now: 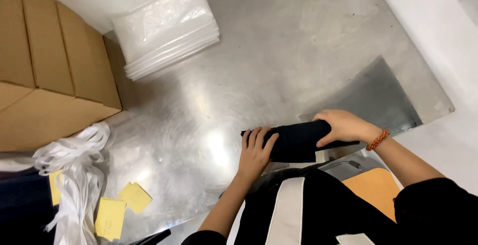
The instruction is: Selecting garments from a clothing rack and folding them neatly on a metal table.
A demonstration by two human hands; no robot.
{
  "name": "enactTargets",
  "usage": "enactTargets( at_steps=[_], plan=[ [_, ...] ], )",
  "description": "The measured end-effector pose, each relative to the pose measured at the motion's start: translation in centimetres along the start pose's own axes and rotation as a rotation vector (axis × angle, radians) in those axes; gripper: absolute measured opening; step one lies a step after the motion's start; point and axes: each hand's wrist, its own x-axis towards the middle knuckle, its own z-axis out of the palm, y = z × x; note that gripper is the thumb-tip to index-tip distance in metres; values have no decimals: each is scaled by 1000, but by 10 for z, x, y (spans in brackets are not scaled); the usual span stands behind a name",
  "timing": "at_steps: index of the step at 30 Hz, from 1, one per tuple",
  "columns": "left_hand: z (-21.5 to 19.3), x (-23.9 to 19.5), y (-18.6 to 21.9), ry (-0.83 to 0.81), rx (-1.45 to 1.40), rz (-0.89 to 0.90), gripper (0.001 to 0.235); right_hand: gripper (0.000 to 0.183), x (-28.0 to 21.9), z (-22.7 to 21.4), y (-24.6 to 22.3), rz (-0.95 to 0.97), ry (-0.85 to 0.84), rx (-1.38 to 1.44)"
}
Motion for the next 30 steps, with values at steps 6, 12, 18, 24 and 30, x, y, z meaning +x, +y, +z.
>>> enactTargets(
  at_steps=[6, 12, 18, 24, 30],
  plan=[
    [1, 96, 29, -121, -55, 27, 100, 78, -37, -2, 81, 211, 387, 17],
    [35, 157, 61, -462, -247, -119, 83, 79, -58, -16, 164, 545, 818, 141],
    [37, 166, 55, -733, -281, -160, 75, 66, -53, -34, 193, 715, 1083, 280],
    [39, 161, 38, -746, -305, -107, 75, 82, -48, -24, 211, 732, 1153, 136],
    [27, 166, 38, -785, -335, -145, 73, 70, -50, -33, 153, 307, 1318, -195]
  ],
)
